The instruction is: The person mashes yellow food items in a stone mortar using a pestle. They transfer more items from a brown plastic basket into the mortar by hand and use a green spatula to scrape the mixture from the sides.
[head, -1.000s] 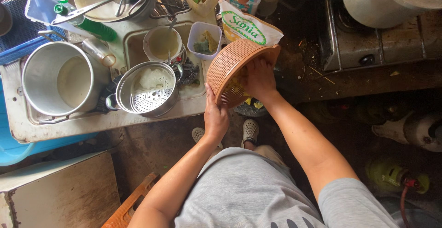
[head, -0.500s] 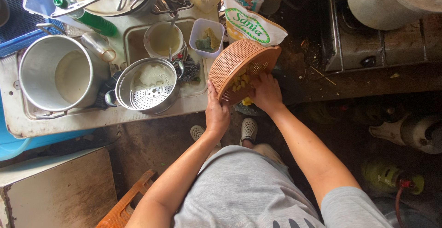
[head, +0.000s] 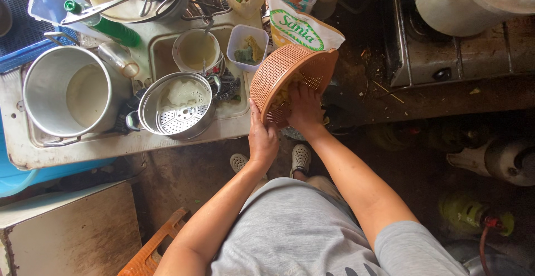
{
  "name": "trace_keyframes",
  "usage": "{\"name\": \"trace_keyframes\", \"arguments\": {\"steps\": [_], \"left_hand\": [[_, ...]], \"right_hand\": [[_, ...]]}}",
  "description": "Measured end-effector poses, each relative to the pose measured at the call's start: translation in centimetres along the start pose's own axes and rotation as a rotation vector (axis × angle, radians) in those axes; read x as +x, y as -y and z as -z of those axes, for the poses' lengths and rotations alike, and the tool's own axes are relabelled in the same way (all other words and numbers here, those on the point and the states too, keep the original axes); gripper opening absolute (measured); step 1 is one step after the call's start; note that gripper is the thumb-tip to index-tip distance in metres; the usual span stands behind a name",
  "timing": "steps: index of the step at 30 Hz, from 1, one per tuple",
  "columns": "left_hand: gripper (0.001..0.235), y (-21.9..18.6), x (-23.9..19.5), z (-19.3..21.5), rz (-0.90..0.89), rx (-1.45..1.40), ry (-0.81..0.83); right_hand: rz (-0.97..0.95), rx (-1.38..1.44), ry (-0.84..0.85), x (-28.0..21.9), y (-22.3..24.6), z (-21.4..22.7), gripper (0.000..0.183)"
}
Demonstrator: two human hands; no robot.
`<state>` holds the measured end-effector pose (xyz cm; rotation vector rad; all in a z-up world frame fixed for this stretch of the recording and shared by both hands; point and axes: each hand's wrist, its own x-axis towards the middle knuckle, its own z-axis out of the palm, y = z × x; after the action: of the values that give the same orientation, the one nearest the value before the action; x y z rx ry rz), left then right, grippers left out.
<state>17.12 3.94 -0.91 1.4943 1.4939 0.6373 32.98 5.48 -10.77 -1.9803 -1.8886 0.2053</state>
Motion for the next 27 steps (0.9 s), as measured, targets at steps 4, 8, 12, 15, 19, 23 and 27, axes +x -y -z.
{"name": "trace_keyframes", "arguments": {"steps": [4, 8, 12, 15, 19, 23, 27], "left_hand": [[0.084, -0.7, -0.3, 0.5, 0.158, -0.028, 0.046], [0.083, 0.7, 0.2, -0.1, 0.014, 0.022, -0.007], [0.084, 1.7, 0.4, -0.2, 0.002, 0.029, -0.023], [0.081, 1.9, 0.9, 0.0, -0.010, 0.026, -0.044], [0.083, 1.8, 1.2, 0.5, 0.015, 0.022, -0.040], [0.084, 2.4, 0.9, 1.0, 0.034, 0.004, -0.059], [0.085, 3.0, 0.3, 2.0, 0.076, -0.023, -0.083]], "right_hand": [[-0.026, -0.134, 0.118, -0.2, -1.2, -0.3, 0.055], [0.054, -0.200, 0.199, -1.0, -2.0, 0.9, 0.034], [0.074, -0.198, 0.220, -2.5, -2.9, 1.8, 0.034], [0.124, -0.163, 0.156, -4.0, -3.8, 2.8, 0.034], [0.170, -0.033, 0.048, -4.7, -4.0, 4.2, 0.042], [0.095, 0.005, -0.012, -4.6, -5.7, 5.5, 0.038], [0.080, -0.149, -0.103, -5.1, -8.9, 7.0, 0.042]]}}
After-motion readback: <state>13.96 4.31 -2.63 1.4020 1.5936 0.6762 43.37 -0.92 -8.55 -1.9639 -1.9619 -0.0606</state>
